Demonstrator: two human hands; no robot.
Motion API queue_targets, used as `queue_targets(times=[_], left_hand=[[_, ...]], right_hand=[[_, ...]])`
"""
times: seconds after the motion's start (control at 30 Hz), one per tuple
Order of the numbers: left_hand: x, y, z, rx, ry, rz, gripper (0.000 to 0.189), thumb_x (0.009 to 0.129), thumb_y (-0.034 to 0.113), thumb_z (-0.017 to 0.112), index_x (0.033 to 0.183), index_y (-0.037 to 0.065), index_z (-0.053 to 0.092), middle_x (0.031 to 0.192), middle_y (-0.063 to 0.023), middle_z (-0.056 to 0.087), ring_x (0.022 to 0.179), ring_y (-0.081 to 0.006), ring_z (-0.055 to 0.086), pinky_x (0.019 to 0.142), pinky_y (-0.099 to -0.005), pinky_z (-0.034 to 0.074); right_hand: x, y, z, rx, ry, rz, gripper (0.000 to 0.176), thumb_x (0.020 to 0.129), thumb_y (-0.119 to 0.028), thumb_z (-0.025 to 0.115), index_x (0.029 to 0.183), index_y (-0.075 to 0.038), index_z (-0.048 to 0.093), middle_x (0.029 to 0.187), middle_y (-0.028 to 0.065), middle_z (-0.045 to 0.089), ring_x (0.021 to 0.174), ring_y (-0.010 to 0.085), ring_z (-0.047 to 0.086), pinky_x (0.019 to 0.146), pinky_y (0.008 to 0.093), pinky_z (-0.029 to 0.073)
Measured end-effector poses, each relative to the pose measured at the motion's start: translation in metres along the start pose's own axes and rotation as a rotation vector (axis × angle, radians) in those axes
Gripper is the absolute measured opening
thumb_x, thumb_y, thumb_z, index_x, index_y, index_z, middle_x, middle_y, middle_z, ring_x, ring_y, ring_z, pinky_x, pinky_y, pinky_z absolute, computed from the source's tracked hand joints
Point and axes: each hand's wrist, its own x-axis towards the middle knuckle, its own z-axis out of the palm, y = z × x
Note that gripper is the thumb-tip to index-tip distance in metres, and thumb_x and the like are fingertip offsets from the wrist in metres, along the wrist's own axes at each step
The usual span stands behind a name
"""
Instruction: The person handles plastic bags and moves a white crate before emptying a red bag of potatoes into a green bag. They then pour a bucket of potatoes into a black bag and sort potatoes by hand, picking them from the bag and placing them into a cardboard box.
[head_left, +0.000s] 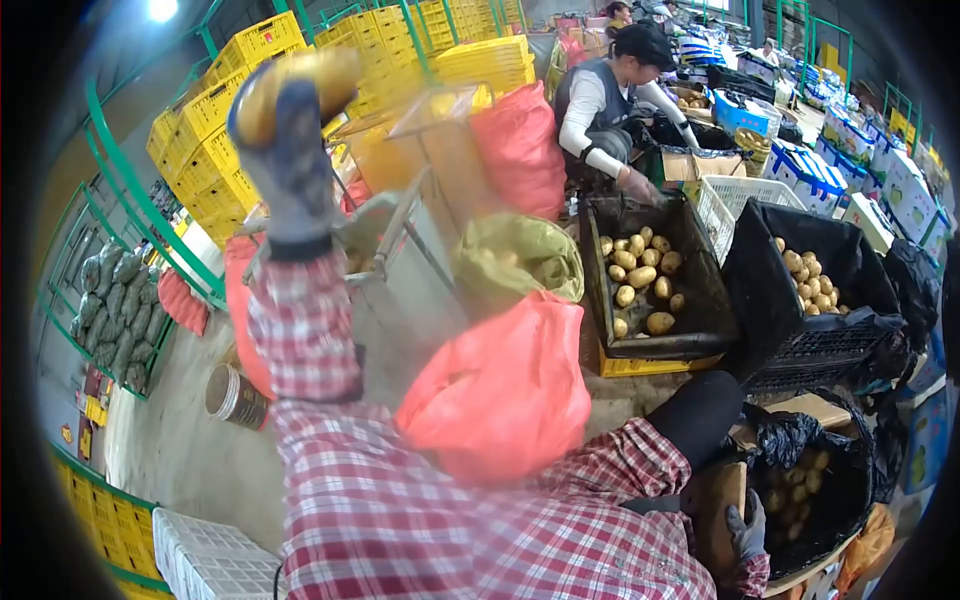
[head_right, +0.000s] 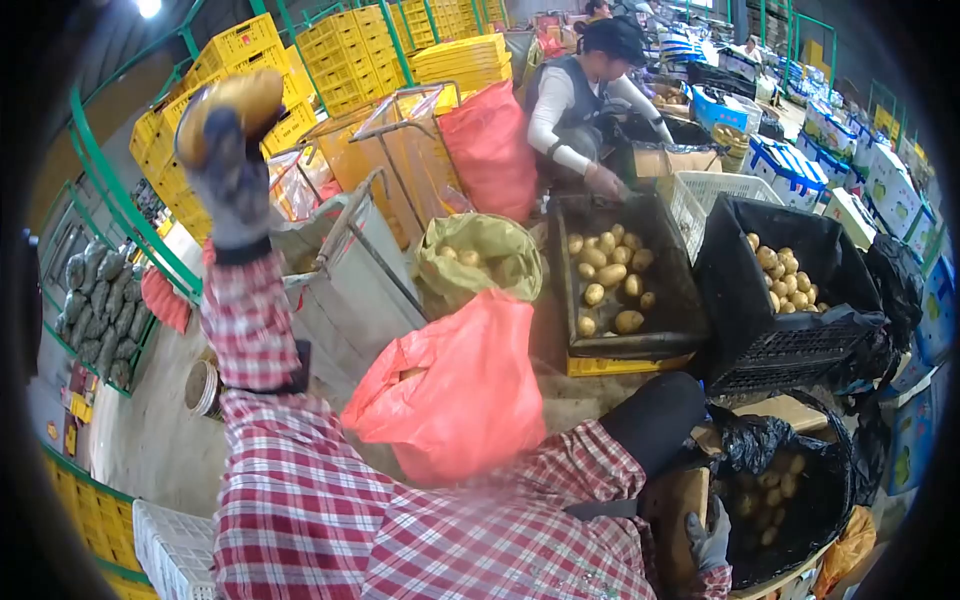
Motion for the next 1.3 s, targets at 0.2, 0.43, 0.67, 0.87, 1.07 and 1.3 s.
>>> queue_targets(times=[0.2, 0.43, 0.67, 0.87, 1.07, 1.3], left_hand=[[0.074, -0.140, -0.020, 0.804, -0.308, -0.387, 0.057, 0.083, 0.033, 0.071, 0.122, -0.003, 0.050, 0.111, -0.0133, 0.061, 0.099, -0.0250, 0.061, 0.087, -0.0338, 0.051], [-0.015, -0.069, 0.064, 0.510, -0.815, -0.289, 0.053, 0.086, 0.019, 0.068, 0.129, -0.004, 0.048, 0.119, -0.0173, 0.058, 0.109, -0.0262, 0.057, 0.097, -0.0341, 0.044], [-0.175, 0.040, 0.205, 0.156, -1.146, -0.142, 0.053, 0.084, 0.017, 0.068, 0.128, -0.005, 0.049, 0.121, -0.0226, 0.056, 0.115, -0.0311, 0.054, 0.100, -0.0377, 0.042], [-0.315, 0.060, 0.344, -0.403, -1.228, -0.670, 0.042, 0.090, 0.020, 0.064, 0.128, 0.006, 0.051, 0.099, -0.0112, 0.060, 0.068, -0.0102, 0.058, 0.050, -0.0232, 0.050], [-0.410, 0.066, 0.439, -1.089, -1.011, -2.244, 0.037, 0.092, 0.012, 0.061, 0.128, 0.010, 0.054, 0.090, 0.0003, 0.059, 0.072, -0.0040, 0.054, 0.054, -0.0190, 0.045], [-0.534, 0.046, 0.475, -0.913, -1.176, -1.233, 0.042, 0.090, -0.003, 0.056, 0.131, 0.005, 0.052, 0.102, -0.0028, 0.056, 0.083, -0.0057, 0.052, 0.071, -0.0173, 0.046]], right_hand=[[-0.009, -0.025, 0.001, 0.022, 0.027, 0.014, 0.070, 0.080, -0.021, 0.077, 0.133, 0.008, 0.042, 0.127, 0.0188, 0.052, 0.118, 0.0267, 0.052, 0.102, 0.0365, 0.040], [-0.006, -0.017, 0.000, -0.058, 0.025, 0.010, 0.072, 0.077, -0.032, 0.079, 0.129, 0.006, 0.048, 0.125, 0.0196, 0.053, 0.115, 0.0314, 0.053, 0.100, 0.0379, 0.041], [-0.014, -0.007, -0.003, -0.176, 0.127, -0.067, 0.066, 0.077, -0.037, 0.077, 0.125, 0.002, 0.054, 0.117, 0.0210, 0.059, 0.108, 0.0314, 0.056, 0.097, 0.0392, 0.043], [-0.018, 0.012, 0.001, 0.018, 0.086, -0.092, 0.050, 0.089, -0.028, 0.064, 0.130, -0.006, 0.048, 0.120, 0.0155, 0.053, 0.103, 0.0354, 0.056, 0.080, 0.0389, 0.053], [-0.029, -0.006, 0.009, -0.044, 0.093, -0.095, 0.056, 0.084, -0.020, 0.067, 0.131, 0.002, 0.045, 0.122, 0.0165, 0.049, 0.114, 0.0320, 0.050, 0.095, 0.0394, 0.044], [0.016, -0.030, -0.008, -0.249, 0.070, -0.103, 0.065, 0.080, -0.038, 0.071, 0.127, 0.003, 0.051, 0.119, 0.0240, 0.055, 0.109, 0.0411, 0.052, 0.096, 0.0496, 0.042]])
